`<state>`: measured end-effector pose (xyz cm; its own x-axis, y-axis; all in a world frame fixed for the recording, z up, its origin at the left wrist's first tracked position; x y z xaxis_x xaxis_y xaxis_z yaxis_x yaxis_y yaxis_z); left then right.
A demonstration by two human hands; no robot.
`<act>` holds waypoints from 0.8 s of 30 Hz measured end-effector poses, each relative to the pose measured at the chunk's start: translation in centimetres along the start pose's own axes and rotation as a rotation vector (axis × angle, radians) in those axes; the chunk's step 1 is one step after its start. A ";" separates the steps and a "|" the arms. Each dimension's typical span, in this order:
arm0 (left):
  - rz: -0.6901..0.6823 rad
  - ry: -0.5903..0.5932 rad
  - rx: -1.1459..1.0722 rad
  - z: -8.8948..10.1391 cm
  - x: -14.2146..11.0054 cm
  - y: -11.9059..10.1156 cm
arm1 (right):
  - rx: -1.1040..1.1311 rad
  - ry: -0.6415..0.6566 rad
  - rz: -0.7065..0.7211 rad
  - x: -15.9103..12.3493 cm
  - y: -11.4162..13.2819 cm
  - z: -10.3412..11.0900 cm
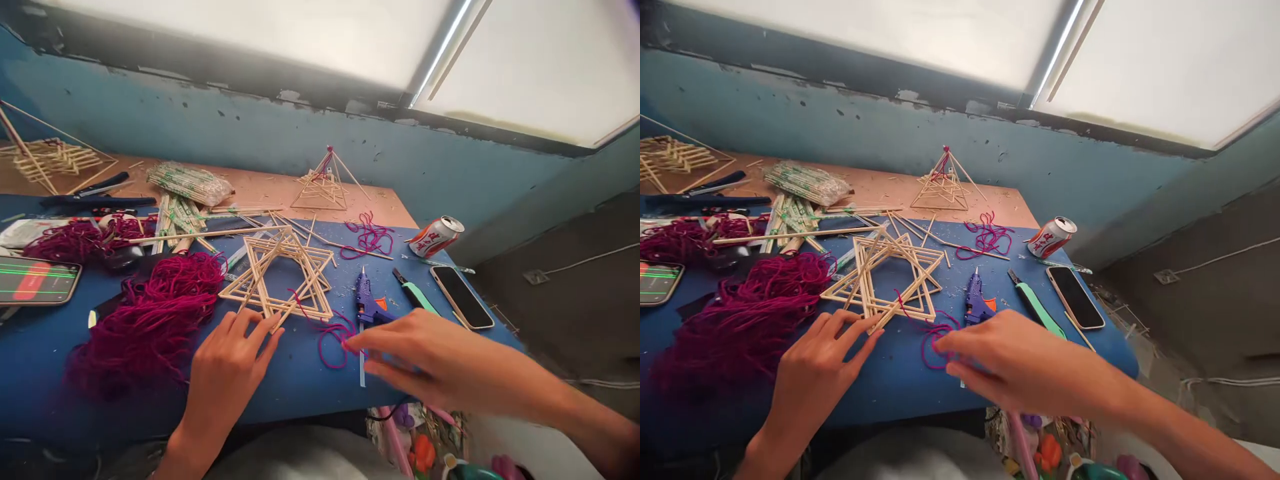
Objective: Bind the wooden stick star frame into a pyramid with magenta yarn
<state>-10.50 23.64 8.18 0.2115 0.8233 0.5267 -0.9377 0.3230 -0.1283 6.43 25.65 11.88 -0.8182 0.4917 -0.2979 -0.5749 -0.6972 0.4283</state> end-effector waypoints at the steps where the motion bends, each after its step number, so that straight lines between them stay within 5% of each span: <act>1: -0.007 0.015 -0.024 -0.3 0.1 0.4 | -0.020 0.031 0.051 0.3 1.2 -0.6; 6: 0.022 0.058 -0.092 -0.4 -0.4 2.8 | -0.010 0.114 0.239 1.6 4.1 -1.8; 14: 0.066 0.048 -0.100 -0.4 -1.0 3.8 | -0.065 -0.039 0.145 1.7 -0.3 -0.4; 24: 0.074 0.052 -0.143 -1.2 -0.1 4.8 | -0.182 -0.332 -0.260 1.4 -12.5 5.1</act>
<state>-14.71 25.65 6.50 0.1610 0.8693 0.4674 -0.9033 0.3206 -0.2852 12.53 37.72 10.46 -0.6187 0.7822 -0.0731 -0.7763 -0.5944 0.2099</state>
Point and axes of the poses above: each hand's wrist, its own x-axis towards the middle knuckle, its own z-axis out of the back of the hand, y = z × x, the point moved 10 cm from there along x, towards the middle knuckle, and after that the axes turned 3 degrees about y, right-handed, at the moved point
